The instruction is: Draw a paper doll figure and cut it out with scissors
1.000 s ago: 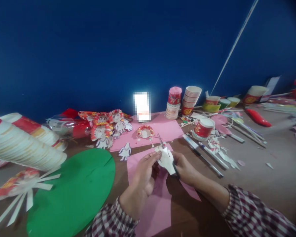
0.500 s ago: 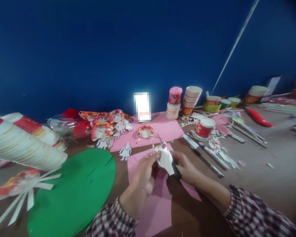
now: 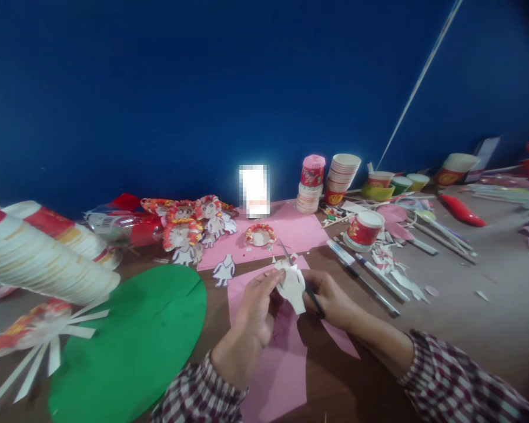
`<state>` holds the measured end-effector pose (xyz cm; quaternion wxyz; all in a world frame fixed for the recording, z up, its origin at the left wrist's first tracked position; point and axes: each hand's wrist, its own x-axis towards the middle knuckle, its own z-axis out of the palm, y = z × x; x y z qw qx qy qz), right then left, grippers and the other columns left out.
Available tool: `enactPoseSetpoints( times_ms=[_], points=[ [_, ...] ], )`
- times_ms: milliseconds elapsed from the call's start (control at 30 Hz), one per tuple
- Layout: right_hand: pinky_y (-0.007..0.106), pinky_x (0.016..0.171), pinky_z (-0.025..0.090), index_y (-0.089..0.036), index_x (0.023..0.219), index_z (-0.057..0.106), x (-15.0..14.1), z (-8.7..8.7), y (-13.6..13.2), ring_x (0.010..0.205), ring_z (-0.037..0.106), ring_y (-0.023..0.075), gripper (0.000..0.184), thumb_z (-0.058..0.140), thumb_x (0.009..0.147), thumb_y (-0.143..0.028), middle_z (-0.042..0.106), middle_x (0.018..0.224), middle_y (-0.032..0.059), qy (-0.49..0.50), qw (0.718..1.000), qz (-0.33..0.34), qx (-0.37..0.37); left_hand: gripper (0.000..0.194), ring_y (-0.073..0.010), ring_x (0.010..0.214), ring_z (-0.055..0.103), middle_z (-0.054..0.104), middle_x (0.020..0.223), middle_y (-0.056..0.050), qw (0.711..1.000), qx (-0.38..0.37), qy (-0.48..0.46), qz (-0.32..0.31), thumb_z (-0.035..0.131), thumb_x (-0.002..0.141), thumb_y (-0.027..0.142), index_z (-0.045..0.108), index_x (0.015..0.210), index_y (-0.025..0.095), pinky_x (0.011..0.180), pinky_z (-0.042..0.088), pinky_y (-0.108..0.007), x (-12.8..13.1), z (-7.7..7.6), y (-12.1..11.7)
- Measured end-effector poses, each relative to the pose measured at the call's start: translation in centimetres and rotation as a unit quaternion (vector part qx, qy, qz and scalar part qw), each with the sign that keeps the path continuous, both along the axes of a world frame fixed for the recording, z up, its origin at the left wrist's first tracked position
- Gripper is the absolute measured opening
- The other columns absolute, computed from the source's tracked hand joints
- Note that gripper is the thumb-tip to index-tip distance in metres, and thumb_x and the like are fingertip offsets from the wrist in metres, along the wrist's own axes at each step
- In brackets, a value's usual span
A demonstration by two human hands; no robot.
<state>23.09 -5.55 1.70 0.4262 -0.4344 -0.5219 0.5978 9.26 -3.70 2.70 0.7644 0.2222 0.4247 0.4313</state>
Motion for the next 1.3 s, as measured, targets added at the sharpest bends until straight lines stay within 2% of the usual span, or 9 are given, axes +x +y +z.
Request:
enactPoseSetpoints(
  times_ms=[167, 367, 500, 600, 767, 933, 1033, 1300],
  points=[
    [0.016, 0.042, 0.031, -0.011, 0.085, 0.063, 0.1, -0.1, 0.0, 0.046, 0.039, 0.0055, 0.022, 0.054, 0.065, -0.015, 0.052, 0.057, -0.0038, -0.012, 1.000, 0.004, -0.004, 0.021, -0.0094, 0.045, 0.049, 0.056, 0.055, 0.002, 1.000, 0.023, 0.013, -0.002, 0.071, 0.064, 0.030, 0.059, 0.068, 0.014, 0.040, 0.034, -0.021, -0.2, -0.1, 0.1],
    [0.017, 0.044, 0.033, -0.012, 0.078, 0.061, 0.2, -0.2, 0.0, 0.049, 0.040, 0.0067, 0.011, 0.058, 0.069, -0.019, 0.051, 0.059, -0.0033, -0.043, 0.999, 0.005, 0.007, 0.018, -0.0090, 0.048, 0.049, 0.056, 0.056, 0.001, 0.999, 0.032, 0.009, 0.020, 0.071, 0.064, 0.027, 0.062, 0.070, 0.012, 0.048, 0.039, -0.023, -0.3, -0.3, 0.2],
    [0.017, 0.041, 0.028, -0.012, 0.076, 0.059, 0.2, -0.1, 0.0, 0.046, 0.035, 0.0055, 0.009, 0.058, 0.071, -0.020, 0.048, 0.057, -0.0046, -0.067, 0.998, 0.005, 0.006, 0.018, -0.0076, 0.042, 0.044, 0.052, 0.050, 0.003, 0.999, 0.033, 0.015, 0.015, 0.069, 0.066, 0.028, 0.063, 0.071, 0.011, 0.050, 0.041, -0.024, -0.2, -0.4, 0.2],
    [0.016, 0.041, 0.026, -0.013, 0.071, 0.056, 0.2, -0.1, 0.0, 0.047, 0.033, 0.0050, 0.008, 0.059, 0.071, -0.019, 0.046, 0.056, -0.0047, -0.072, 0.997, 0.005, 0.013, 0.018, -0.0093, 0.045, 0.049, 0.057, 0.055, 0.000, 0.999, 0.036, 0.017, 0.018, 0.070, 0.065, 0.028, 0.063, 0.070, 0.012, 0.050, 0.041, -0.023, -0.2, -0.3, 0.3],
    [0.016, 0.041, 0.025, -0.014, 0.070, 0.052, 0.1, 0.0, -0.1, 0.047, 0.034, 0.0053, 0.011, 0.060, 0.073, -0.022, 0.045, 0.056, -0.0046, -0.072, 0.997, 0.006, 0.003, 0.018, -0.0108, 0.049, 0.054, 0.062, 0.060, -0.003, 0.999, 0.031, 0.026, 0.027, 0.070, 0.064, 0.028, 0.062, 0.067, 0.012, 0.048, 0.041, -0.022, -0.3, -0.1, 0.3],
    [0.017, 0.041, 0.023, -0.015, 0.068, 0.051, 0.1, 0.2, -0.1, 0.046, 0.032, 0.0054, 0.015, 0.060, 0.075, -0.025, 0.041, 0.053, -0.0062, -0.092, 0.996, 0.012, 0.004, 0.018, -0.0108, 0.045, 0.052, 0.057, 0.050, 0.000, 0.998, 0.040, 0.033, 0.033, 0.071, 0.062, 0.028, 0.063, 0.067, 0.013, 0.046, 0.040, -0.022, -0.4, -0.3, 0.3],
    [0.018, 0.041, 0.021, -0.016, 0.065, 0.049, 0.2, 0.2, -0.1, 0.046, 0.030, 0.0055, 0.021, 0.061, 0.075, -0.030, 0.038, 0.051, -0.0067, -0.112, 0.994, 0.010, 0.007, 0.018, -0.0116, 0.047, 0.054, 0.058, 0.051, 0.000, 0.998, 0.042, 0.026, 0.027, 0.071, 0.063, 0.028, 0.062, 0.066, 0.013, 0.046, 0.040, -0.021, -0.5, -0.3, 0.4],
    [0.019, 0.040, 0.017, -0.017, 0.064, 0.048, 0.4, 0.1, -0.2, 0.044, 0.026, 0.0055, 0.030, 0.064, 0.074, -0.039, 0.033, 0.048, -0.0079, -0.135, 0.991, 0.015, 0.006, 0.017, -0.0088, 0.044, 0.050, 0.059, 0.051, 0.000, 0.996, 0.049, 0.062, 0.039, 0.074, 0.058, 0.024, 0.061, 0.061, 0.013, 0.043, 0.038, -0.019, -1.1, -0.1, 1.0]
  ],
)
